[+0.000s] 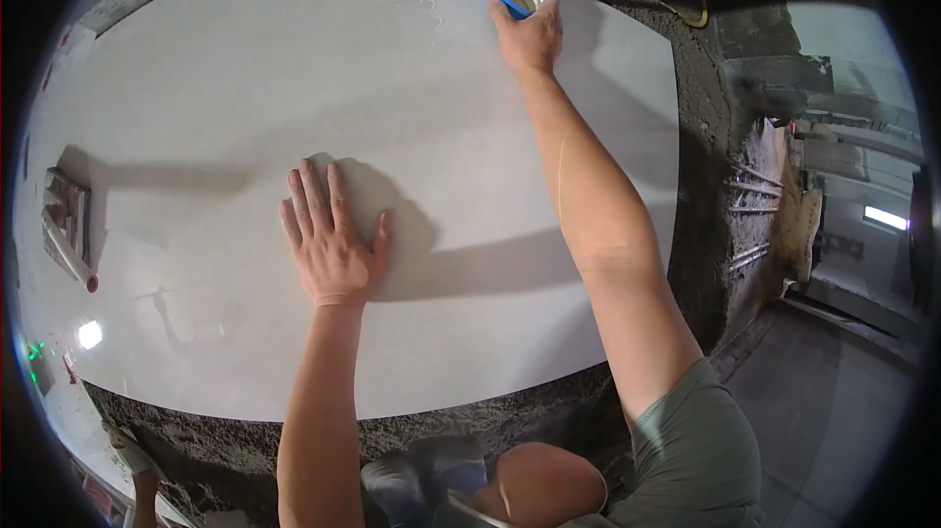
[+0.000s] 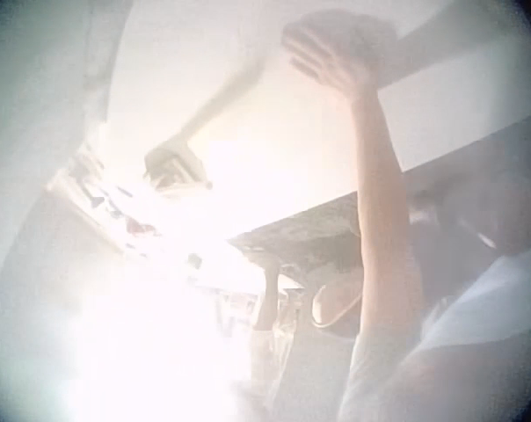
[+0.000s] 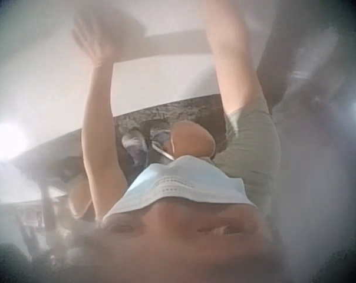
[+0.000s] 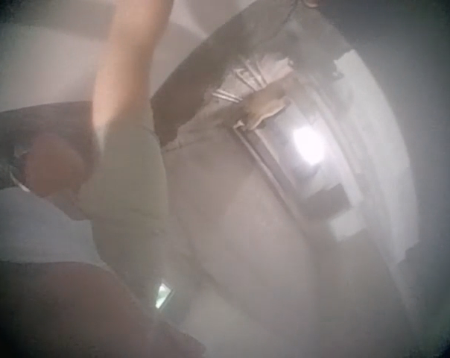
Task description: The person kneels on the floor and uses a trowel to spread adhesive on large white tiles. They also use a tape measure to check dimensions and a laser level is visible nearby. Another person is seen working in the background.
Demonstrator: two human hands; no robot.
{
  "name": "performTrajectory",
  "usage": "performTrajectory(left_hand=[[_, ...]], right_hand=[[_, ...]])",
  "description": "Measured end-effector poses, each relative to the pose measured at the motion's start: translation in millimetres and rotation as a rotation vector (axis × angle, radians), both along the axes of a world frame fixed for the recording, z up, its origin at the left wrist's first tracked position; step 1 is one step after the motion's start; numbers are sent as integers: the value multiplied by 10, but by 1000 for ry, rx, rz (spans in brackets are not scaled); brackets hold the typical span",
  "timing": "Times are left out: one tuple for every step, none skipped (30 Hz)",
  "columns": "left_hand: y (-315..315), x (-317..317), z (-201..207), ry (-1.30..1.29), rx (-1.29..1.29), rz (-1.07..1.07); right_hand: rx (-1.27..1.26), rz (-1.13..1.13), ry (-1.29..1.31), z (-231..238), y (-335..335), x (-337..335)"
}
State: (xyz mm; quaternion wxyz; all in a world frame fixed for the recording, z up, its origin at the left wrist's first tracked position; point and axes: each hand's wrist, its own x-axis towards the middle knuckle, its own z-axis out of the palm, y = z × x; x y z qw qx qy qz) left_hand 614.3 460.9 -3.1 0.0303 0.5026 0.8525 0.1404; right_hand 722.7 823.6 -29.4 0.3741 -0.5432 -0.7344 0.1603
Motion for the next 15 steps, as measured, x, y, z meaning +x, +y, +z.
performTrajectory(left_hand=[[-5,0,-2,2,-2,2],[-6,-1,-2,1,-2,5],[-14,2,2,4,-7,0],[-16,-1,6,-1,4,7],[-31,-1,16,-8,9,2],[-19,-3,14,-9,32,-7],[-10,-5,19,-30,26,-10],[8,-9,16,-27,16,-16],[22,-10,16,-21,1,-12],[30,-15,10,3,2,-20],[41,-14,0,25,-2,-19],[40,-19,-11,32,-20,-20],[47,-13,-29,45,-21,-22],[44,-17,-42,56,-26,-27],[46,-12,-58,71,-29,-27]], right_hand=[[-23,4,5,-8,0,-13],[-2,-33,-23,-19,-3,-35],[-26,-5,-25,-27,-8,-49],[-45,1,-26,-27,-12,-49],[-38,-8,-19,-17,-9,-8],[-36,19,9,-8,8,64],[-73,3,11,5,52,188],[4,-93,7,34,112,375],[-42,-110,-39,55,183,601],[22,-169,6,94,296,910],[25,-197,34,139,431,1271],[-19,-282,78,143,566,1640],[-59,-382,135,118,696,1978],[6,-415,65,70,820,2269],[59,-495,17,-7,948,2461]])
